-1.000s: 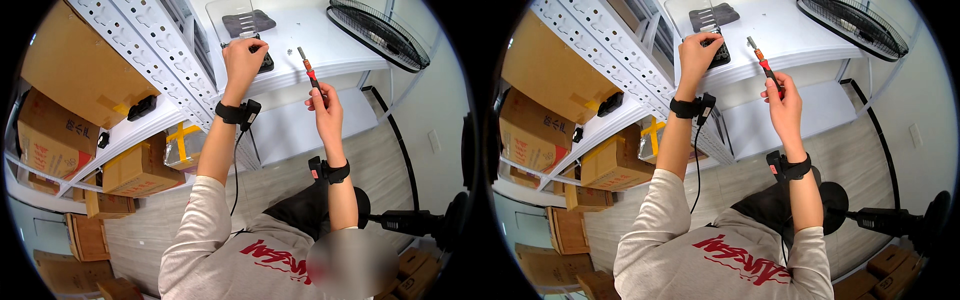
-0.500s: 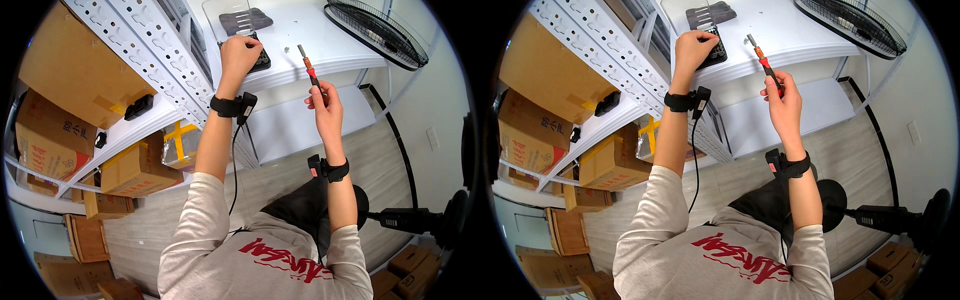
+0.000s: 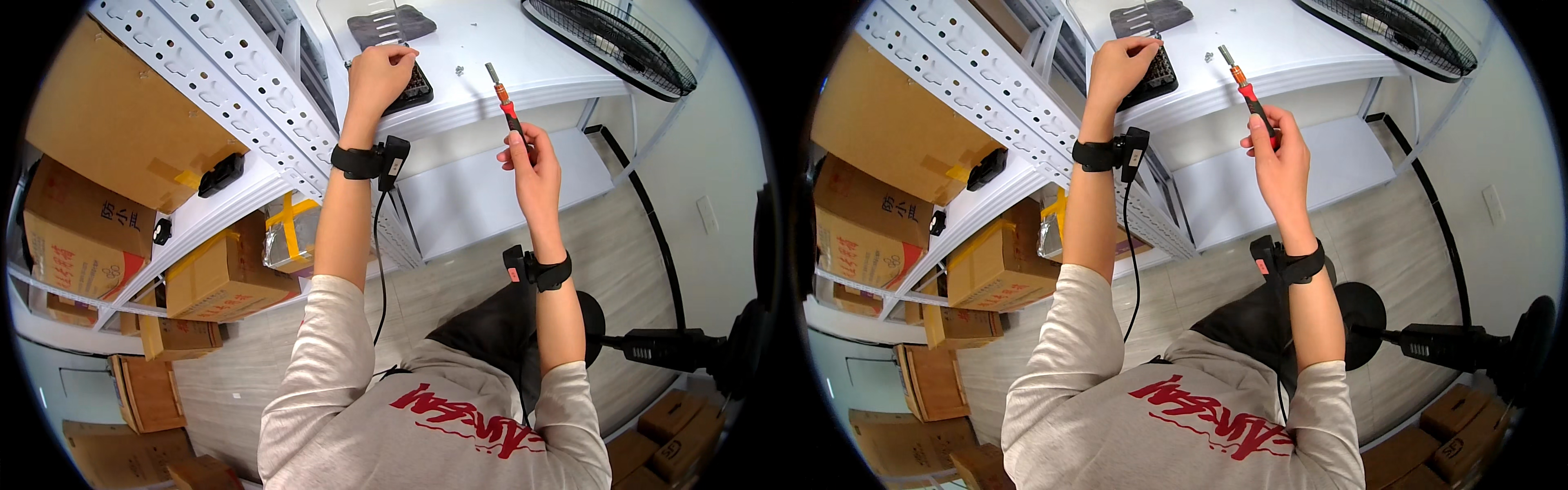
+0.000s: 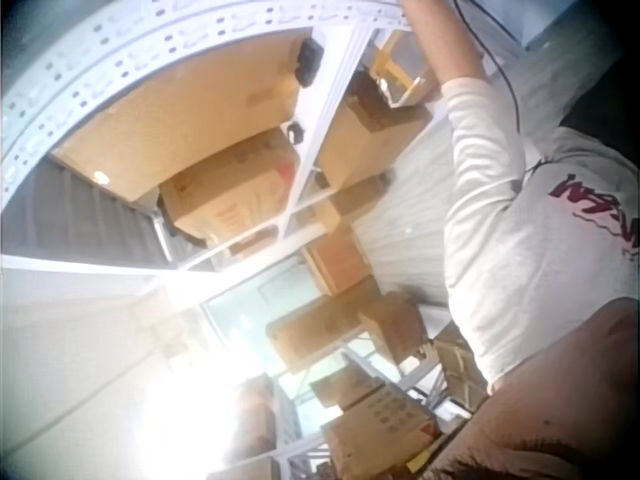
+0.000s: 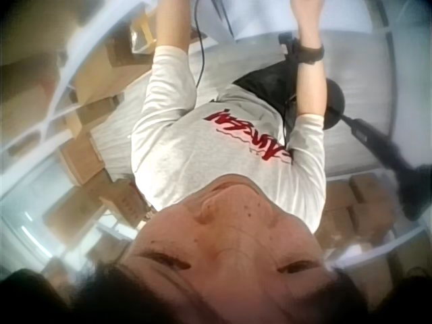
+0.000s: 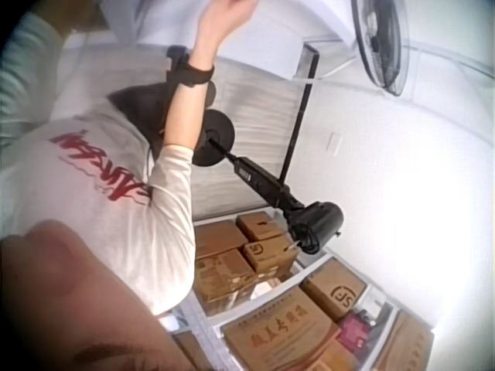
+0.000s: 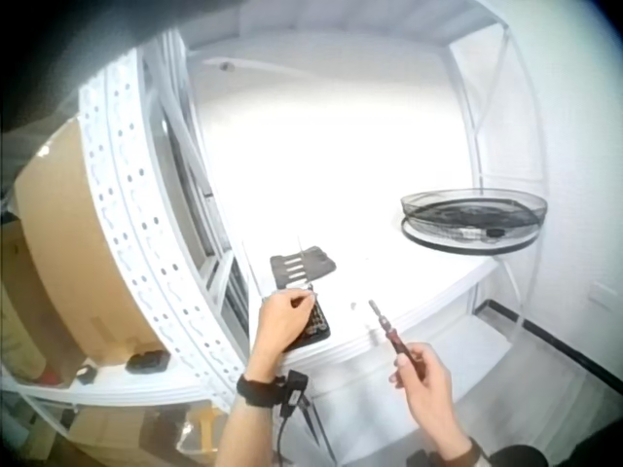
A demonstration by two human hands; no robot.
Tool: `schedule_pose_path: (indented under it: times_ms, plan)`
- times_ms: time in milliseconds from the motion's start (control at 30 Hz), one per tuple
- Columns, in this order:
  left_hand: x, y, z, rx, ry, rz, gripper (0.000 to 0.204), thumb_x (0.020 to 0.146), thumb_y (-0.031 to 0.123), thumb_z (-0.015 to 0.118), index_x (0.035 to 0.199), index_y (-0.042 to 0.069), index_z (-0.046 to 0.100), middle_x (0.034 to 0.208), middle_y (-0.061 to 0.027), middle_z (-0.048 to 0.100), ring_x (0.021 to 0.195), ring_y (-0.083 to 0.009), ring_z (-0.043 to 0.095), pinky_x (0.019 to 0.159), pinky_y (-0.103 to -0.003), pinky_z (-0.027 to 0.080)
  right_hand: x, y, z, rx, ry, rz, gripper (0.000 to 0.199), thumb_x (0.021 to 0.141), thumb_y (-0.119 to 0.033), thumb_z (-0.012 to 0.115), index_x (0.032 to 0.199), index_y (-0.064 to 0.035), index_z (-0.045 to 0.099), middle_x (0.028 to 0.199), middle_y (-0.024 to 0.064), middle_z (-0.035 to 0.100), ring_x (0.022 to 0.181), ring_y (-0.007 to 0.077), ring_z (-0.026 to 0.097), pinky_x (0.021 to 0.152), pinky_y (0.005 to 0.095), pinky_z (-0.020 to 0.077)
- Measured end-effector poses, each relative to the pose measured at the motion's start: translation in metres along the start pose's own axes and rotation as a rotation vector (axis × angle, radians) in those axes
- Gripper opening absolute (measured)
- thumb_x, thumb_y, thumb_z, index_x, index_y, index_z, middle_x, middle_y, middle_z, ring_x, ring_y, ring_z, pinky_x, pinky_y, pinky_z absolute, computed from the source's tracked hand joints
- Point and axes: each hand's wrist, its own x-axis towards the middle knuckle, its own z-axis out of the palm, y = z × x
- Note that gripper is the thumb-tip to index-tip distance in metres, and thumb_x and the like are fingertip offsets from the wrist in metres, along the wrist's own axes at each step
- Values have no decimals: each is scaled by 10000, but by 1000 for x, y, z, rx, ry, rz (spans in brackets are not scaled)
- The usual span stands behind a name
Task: The person uses a screwdriver to remove screws from the back of a standing fan, detaches the rear cover, and removes the motor assembly from the fan housing.
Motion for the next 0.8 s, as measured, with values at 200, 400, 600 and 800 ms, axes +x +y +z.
schedule_pose_path:
  times_ms: [200,400,600,800]
  plan:
    - [-2,2,2,92,-18,71,239,839,276,674,853,57,768,752,-119,719,698,-292,681,688,-355,527,0,0,-1,-4,6,6,286,992,-232,599,1150,7,590,945,62,656,760,117,661,645,259,527]
    - [3,10,-3,248,-104,28,360,904,391,614,875,68,769,807,-152,706,747,-304,667,696,-358,507,0,4,-4,-4,11,14,285,992,-228,598,1153,7,588,951,64,657,764,119,663,642,260,526]
    - [2,-2,-2,82,-10,72,377,934,404,580,901,84,775,820,-144,708,748,-258,652,716,-335,495,2,10,-5,4,10,13,296,992,-227,600,1163,15,584,952,72,658,767,124,665,640,263,526]
    - [-4,-8,-8,79,40,-5,383,927,425,586,936,97,783,742,-104,706,684,-183,622,688,-315,490,1,9,-4,4,10,30,303,991,-231,600,1167,15,582,953,71,658,766,122,664,641,262,525]
